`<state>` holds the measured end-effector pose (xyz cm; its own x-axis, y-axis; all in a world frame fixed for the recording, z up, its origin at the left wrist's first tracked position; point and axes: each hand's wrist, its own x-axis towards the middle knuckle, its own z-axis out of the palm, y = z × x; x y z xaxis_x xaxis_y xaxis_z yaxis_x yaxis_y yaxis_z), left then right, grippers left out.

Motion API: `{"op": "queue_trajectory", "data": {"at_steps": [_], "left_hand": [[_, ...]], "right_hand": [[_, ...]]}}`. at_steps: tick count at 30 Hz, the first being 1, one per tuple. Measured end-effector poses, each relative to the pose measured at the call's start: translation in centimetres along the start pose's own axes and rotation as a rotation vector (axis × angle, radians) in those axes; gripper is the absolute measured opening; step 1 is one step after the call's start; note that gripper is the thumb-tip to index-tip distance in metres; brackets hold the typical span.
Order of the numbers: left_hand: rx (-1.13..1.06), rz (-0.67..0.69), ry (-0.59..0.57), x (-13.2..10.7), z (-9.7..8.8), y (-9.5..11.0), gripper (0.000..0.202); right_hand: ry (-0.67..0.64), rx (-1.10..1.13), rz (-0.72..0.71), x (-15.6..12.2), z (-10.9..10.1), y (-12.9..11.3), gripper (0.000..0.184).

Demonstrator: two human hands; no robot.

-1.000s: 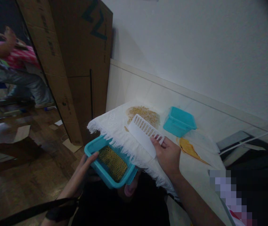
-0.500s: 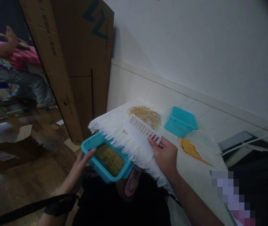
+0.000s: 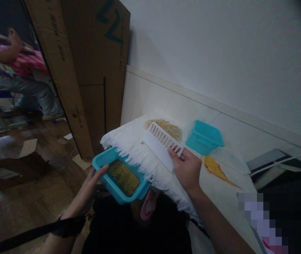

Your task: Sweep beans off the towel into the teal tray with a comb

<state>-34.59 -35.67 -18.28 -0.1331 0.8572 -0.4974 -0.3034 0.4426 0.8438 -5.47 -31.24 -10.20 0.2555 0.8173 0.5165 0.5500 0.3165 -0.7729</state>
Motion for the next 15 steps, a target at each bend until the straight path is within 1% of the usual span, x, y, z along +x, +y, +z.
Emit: {"op": "queue_trajectory", "data": {"at_steps": [3, 6, 11, 15], "left_hand": [[-0.008, -0.001, 0.003, 0.1, -0.1, 0.1, 0.073], [0.006, 0.002, 0.009, 0.5, -0.3, 0.2, 0.074], [0.043, 0.028, 0.056, 0.8, -0.4, 0.6, 0.075], [0.006, 0.021, 0.041, 0.7, -0.2, 0.8, 0.070]], "right_hand": [[-0.025, -0.016, -0.004, 1.0, 1.0, 1.0, 0.031], [-0.047, -0.006, 0.003, 1.2, 1.6, 1.5, 0.031], [-0.067, 0.019, 0.000, 0.7, 1.7, 1.4, 0.030], [-0.103, 0.041, 0.007, 0.4, 1.5, 1.1, 0.030]]}}
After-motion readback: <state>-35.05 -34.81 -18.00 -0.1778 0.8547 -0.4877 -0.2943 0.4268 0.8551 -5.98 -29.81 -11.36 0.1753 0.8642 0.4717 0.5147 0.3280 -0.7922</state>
